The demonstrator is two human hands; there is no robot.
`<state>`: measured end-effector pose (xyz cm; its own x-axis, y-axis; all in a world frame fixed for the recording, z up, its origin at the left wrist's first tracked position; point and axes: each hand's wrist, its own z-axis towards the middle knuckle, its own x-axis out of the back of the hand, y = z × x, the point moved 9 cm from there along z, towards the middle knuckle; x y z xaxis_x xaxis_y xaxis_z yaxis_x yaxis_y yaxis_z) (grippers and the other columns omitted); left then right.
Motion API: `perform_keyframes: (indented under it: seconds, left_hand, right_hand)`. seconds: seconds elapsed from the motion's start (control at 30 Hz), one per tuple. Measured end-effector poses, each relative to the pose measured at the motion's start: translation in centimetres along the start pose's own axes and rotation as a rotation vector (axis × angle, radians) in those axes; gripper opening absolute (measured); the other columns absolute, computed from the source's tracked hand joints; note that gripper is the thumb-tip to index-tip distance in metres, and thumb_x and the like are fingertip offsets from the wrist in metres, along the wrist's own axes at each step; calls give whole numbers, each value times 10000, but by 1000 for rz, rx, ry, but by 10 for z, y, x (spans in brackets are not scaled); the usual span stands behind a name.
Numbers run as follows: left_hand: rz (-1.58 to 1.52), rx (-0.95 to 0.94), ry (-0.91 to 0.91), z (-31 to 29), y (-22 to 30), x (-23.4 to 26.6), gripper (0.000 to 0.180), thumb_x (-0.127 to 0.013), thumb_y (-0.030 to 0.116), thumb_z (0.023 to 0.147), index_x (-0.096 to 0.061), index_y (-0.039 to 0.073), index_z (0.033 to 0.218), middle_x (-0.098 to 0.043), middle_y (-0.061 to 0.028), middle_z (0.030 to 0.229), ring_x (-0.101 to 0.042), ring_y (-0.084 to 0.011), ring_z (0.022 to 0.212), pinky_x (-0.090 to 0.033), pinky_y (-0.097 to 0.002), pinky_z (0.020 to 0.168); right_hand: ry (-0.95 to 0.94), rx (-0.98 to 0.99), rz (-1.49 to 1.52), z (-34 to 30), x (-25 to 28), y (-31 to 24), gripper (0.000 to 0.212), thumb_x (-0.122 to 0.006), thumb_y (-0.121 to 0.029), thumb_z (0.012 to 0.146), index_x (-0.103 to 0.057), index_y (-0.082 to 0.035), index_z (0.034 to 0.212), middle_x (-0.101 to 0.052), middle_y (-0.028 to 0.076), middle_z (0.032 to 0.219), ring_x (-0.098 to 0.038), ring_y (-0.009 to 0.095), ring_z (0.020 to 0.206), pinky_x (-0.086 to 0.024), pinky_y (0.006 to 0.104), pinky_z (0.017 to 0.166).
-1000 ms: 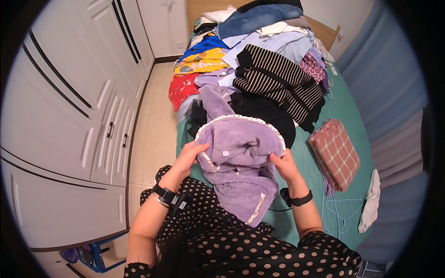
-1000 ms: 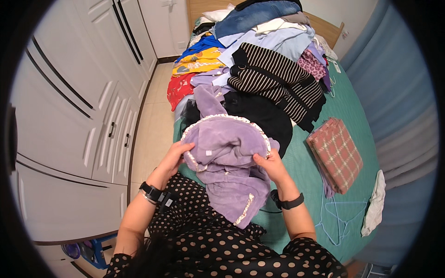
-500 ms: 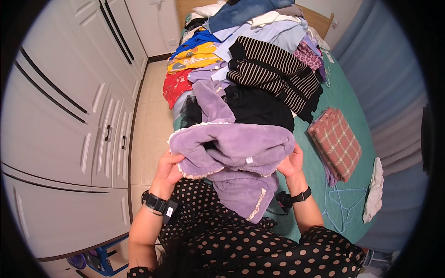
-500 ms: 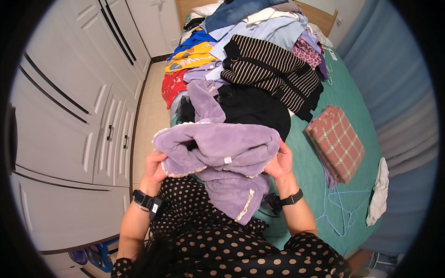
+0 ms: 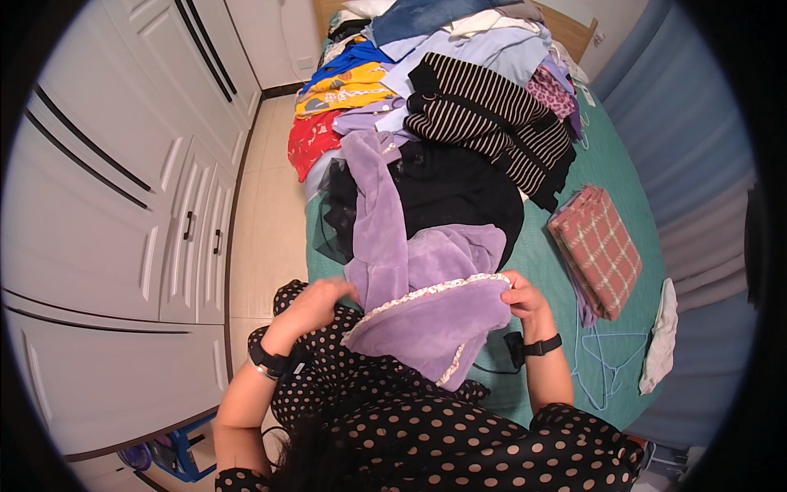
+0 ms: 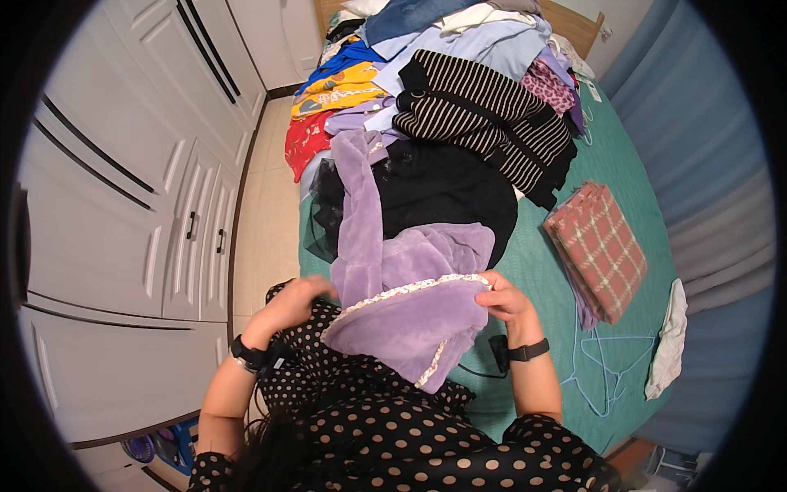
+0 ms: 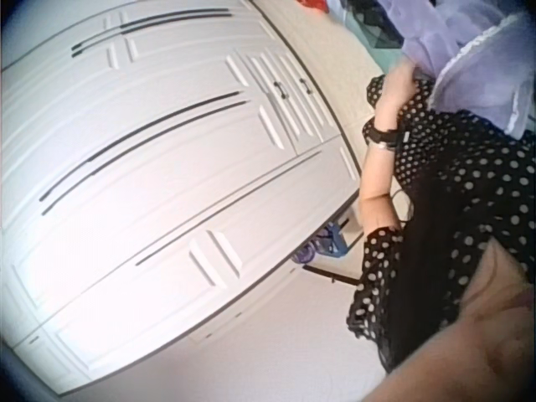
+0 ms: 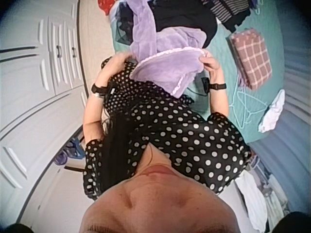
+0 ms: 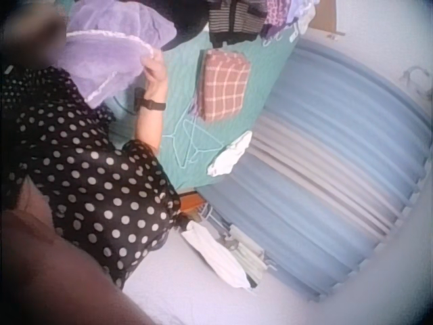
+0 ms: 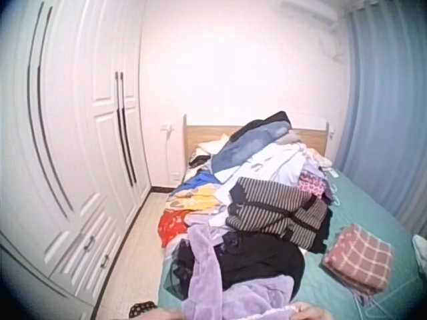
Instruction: Folding various items of clothing including pants, a scarf, and a pajama top on a bed.
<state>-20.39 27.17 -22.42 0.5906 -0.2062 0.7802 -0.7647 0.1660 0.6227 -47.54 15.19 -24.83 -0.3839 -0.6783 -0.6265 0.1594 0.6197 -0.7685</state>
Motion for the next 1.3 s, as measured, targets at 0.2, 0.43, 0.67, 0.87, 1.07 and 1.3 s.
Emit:
perform_keyframes:
  seconds: [0.2,0.43,0.67,0.87,1.07,1.3]
  left_hand:
    - [174,-241,344,31,91,52,324,-536,-86,697,-612,75,967,-487,-107,1321,-467,-308,1206,-383,-476,986]
    - [245,-491,131,24,101,34,154,-613,8,634,-544,69,758,-558,-78,1140,-501,-263,1163,-334,-562,1023]
    - [-599,-247,1030,-98,17,125,191,-651,59,776,-461,36,783,-509,-52,711,-514,-164,655,-491,-313,686]
    - [-211,152,1230,-188,-23,123,195,-640,60,763,-449,45,801,-450,2,741,-415,-83,667,-385,-223,623]
    - [-266,383,1124,-216,-42,83,133,-558,54,740,-440,50,799,-409,21,762,-389,-74,684,-350,-208,619]
    - [-186,380,1122,-239,-35,72,160,-570,22,682,-461,20,800,-469,-35,736,-417,-103,646,-380,-235,596]
  right_hand:
    - [27,-56,-157,-7,1,-7,412,-754,-121,731,-631,67,1076,-673,93,1033,-632,155,939,-478,280,857]
    - [-203,-48,-446,0,-43,-21,369,-758,-46,742,-638,69,1071,-676,75,1003,-601,118,901,-477,267,804]
    - [-342,25,-466,6,-70,-33,412,-725,-30,778,-598,67,1157,-669,100,1049,-600,131,954,-473,264,833]
    - [16,-47,-783,71,-57,-35,360,-573,8,844,-592,-15,1202,-672,75,1035,-614,116,958,-480,241,819]
    - [-64,76,-1060,136,-61,-34,309,-590,-10,801,-628,-20,1108,-679,95,986,-646,159,896,-501,271,807]
    - [-254,365,-1458,215,-76,10,466,-670,-76,698,-573,-77,1154,-601,129,1126,-548,308,1075,-431,378,936]
